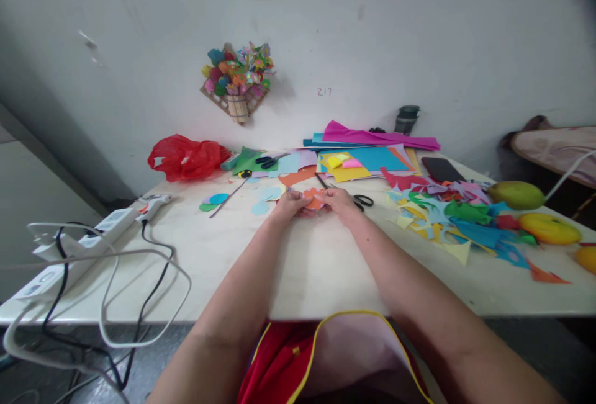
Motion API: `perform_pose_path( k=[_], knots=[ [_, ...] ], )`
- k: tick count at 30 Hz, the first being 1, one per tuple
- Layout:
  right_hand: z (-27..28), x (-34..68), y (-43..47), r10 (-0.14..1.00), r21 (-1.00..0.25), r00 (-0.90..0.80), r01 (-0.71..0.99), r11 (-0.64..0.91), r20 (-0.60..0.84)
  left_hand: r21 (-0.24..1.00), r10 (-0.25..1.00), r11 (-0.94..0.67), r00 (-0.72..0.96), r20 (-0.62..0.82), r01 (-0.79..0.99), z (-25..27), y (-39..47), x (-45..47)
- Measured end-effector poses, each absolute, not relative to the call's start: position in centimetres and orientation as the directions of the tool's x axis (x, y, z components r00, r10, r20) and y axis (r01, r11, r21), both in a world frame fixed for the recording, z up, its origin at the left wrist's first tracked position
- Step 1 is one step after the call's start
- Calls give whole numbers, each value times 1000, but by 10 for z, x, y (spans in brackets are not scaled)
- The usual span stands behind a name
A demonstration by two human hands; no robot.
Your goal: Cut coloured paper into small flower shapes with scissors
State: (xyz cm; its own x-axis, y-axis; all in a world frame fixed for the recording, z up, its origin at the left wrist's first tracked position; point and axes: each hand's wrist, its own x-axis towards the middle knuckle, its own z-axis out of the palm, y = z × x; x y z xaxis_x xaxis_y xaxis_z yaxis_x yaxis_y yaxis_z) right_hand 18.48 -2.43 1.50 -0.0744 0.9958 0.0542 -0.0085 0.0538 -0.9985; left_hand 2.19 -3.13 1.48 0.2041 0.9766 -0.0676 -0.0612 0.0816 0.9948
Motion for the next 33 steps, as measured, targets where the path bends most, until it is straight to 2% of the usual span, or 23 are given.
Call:
perform_pose_path(
  k=[33],
  knots=[
    [16,183,-26,997,-999,-69,-22,43,45,993,975,97,208,-82,-61,18,-34,22]
  ],
)
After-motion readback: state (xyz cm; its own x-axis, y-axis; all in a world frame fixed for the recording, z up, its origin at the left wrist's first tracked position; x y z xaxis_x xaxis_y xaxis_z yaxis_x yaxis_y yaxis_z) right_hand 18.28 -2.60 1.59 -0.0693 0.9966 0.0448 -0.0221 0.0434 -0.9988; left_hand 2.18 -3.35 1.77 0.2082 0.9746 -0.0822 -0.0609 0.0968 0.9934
